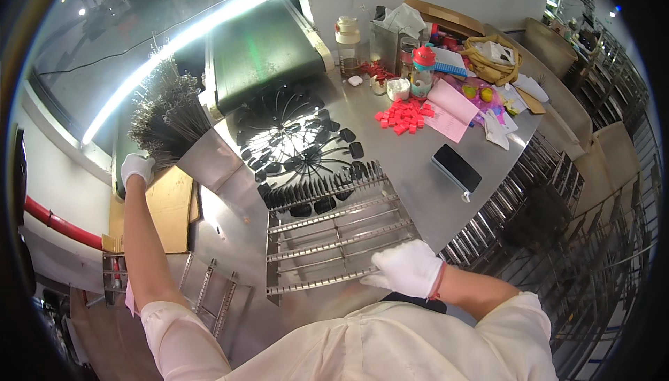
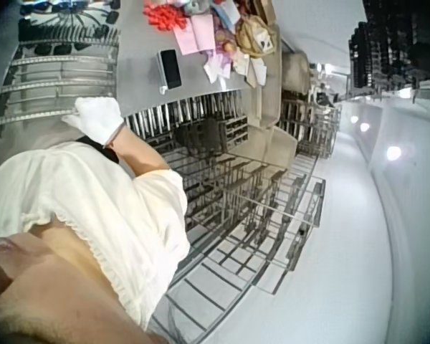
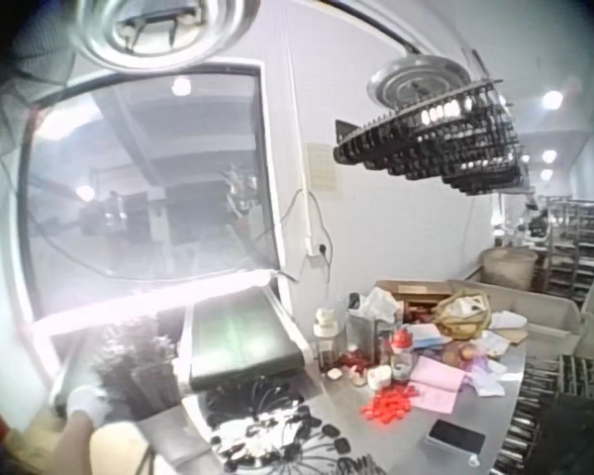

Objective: The person assembles small black components onto metal racks at a workbench. They repeatedly pick up components, place them into slots on the racks, and move the racks between the workbench and a nearby conveyor belt. The person wears white gloves and handles the parts by hand.

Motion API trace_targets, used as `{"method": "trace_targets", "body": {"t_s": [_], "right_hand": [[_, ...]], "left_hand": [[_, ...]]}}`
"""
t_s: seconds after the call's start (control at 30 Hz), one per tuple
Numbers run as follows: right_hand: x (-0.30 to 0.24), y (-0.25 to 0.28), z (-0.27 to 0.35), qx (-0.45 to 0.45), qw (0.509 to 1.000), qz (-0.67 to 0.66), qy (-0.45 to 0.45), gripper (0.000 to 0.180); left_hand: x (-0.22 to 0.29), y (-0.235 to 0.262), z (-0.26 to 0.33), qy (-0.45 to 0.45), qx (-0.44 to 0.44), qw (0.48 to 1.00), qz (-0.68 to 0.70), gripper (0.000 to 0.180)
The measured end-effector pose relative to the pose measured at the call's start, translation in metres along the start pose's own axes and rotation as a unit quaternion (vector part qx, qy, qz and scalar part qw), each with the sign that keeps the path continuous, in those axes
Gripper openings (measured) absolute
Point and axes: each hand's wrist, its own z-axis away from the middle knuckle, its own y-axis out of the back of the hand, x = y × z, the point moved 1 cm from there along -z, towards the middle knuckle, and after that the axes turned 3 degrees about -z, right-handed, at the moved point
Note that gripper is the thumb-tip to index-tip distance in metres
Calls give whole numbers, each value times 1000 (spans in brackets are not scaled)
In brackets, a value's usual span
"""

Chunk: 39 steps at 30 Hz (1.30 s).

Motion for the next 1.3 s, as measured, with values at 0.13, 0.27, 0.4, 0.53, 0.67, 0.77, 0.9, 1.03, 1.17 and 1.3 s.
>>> {"method": "trace_targets", "body": {"t_s": [0.13,0.27,0.4,0.53,0.67,0.77,0.9,1.03,1.17,1.3], "right_hand": [[1,-14,22,-8,1000,6,11,46],[7,-30,44,-37,999,-2,-14,45],[10,-40,61,-29,1000,13,3,47],[11,-52,71,15,1000,-8,19,45],[15,-67,86,63,998,-18,20,45],[16,-70,94,68,997,-12,31,45],[11,-63,100,65,997,3,35,43],[11,-60,111,77,997,1,22,41],[15,-66,123,70,997,8,11,43],[20,-60,129,49,999,15,7,42]], "left_hand": [[-79,-80,-48,44,-73,917,389,39],[-46,-70,-18,58,132,959,243,35],[-56,40,51,16,487,872,51,29],[-65,137,189,-104,532,599,589,39],[12,72,262,-70,455,688,561,19],[44,11,300,118,191,713,665,18],[62,-65,336,88,-77,720,684,24],[58,-62,319,88,-75,710,695,23],[54,-58,296,75,-93,722,682,27],[55,-81,255,92,-226,723,646,23]]}}
